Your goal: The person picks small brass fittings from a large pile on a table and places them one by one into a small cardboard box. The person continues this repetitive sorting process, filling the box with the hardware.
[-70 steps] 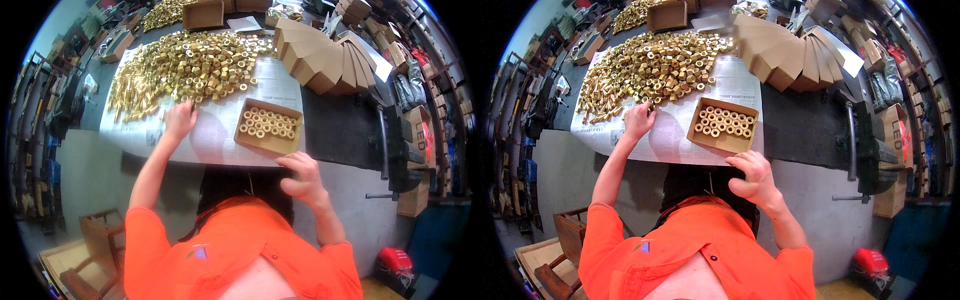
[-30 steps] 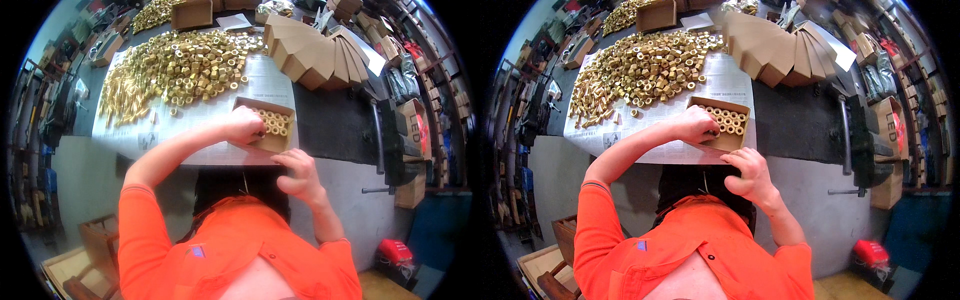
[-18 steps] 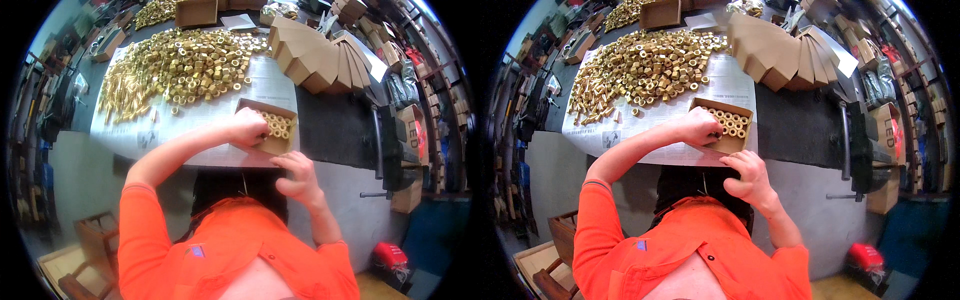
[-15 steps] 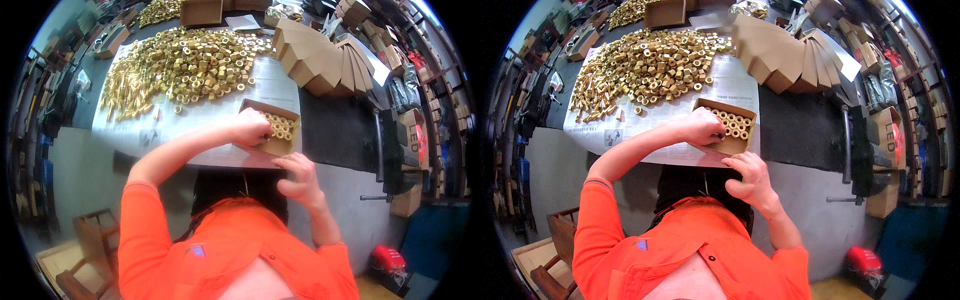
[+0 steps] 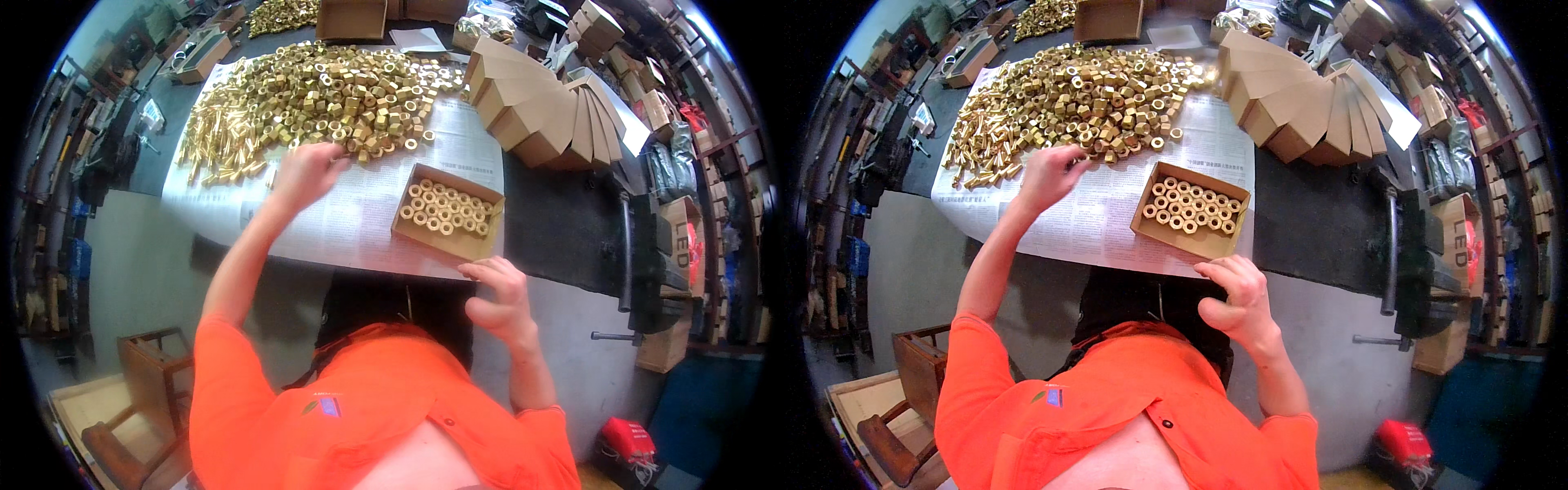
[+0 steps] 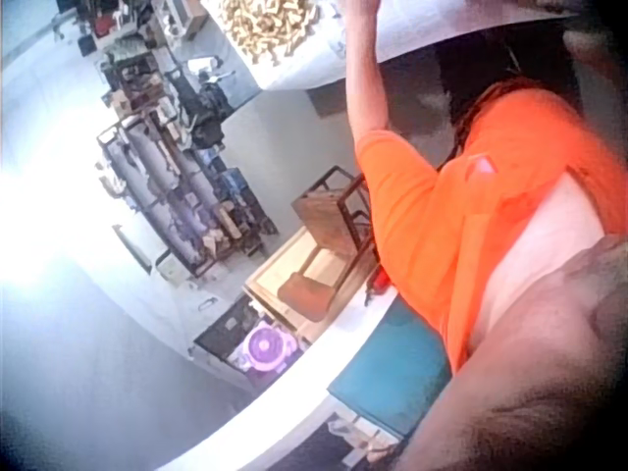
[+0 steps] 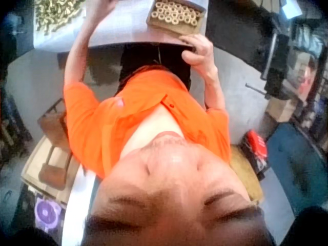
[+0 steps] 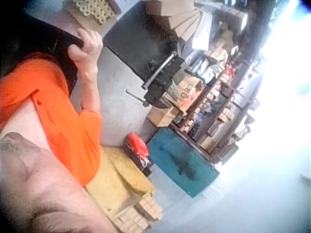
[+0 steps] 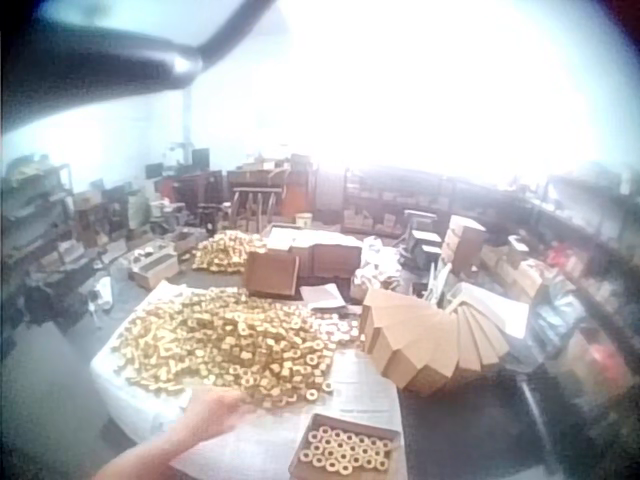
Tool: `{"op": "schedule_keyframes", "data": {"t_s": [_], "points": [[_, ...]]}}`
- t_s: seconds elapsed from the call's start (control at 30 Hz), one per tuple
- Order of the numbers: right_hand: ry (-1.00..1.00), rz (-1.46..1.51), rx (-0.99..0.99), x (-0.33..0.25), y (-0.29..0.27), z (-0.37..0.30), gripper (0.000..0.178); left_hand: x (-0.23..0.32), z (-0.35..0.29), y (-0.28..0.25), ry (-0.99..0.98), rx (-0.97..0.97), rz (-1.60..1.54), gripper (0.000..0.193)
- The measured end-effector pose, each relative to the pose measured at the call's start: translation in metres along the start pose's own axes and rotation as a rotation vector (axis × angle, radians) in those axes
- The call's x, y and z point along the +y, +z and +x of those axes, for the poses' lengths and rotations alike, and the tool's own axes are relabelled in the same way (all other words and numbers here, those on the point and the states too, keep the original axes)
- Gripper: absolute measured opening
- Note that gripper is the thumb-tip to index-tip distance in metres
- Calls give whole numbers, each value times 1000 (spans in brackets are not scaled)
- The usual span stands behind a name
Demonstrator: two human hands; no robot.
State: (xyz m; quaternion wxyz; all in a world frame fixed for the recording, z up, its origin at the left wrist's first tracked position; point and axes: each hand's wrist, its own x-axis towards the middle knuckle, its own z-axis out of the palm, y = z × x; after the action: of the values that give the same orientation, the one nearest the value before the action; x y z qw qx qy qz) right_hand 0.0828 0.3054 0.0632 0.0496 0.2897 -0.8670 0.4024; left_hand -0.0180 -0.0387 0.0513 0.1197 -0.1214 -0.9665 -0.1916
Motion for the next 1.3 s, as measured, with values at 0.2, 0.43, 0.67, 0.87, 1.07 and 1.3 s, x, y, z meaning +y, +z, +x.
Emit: {"op": "schedule_keyframes", "data": {"t_s": [0.2,0.43,0.67,0.87,1.07,1.3], "points": [[-21,28,-29,-2,5,5,36,-58,-34,23,-316,-51,232,40],[-17,29,-11,-5,3,3,37,-48,-25,31,-284,-14,170,28],[-8,16,-16,-1,-1,-2,37,-28,-26,9,-326,-115,-303,21],[-8,31,-11,-2,-1,-3,38,31,5,0,-238,-354,-889,18],[-6,0,12,0,-5,-8,38,98,35,37,105,-420,-778,22],[14,-6,27,3,-9,-14,38,132,38,63,522,-496,-267,19]]}}
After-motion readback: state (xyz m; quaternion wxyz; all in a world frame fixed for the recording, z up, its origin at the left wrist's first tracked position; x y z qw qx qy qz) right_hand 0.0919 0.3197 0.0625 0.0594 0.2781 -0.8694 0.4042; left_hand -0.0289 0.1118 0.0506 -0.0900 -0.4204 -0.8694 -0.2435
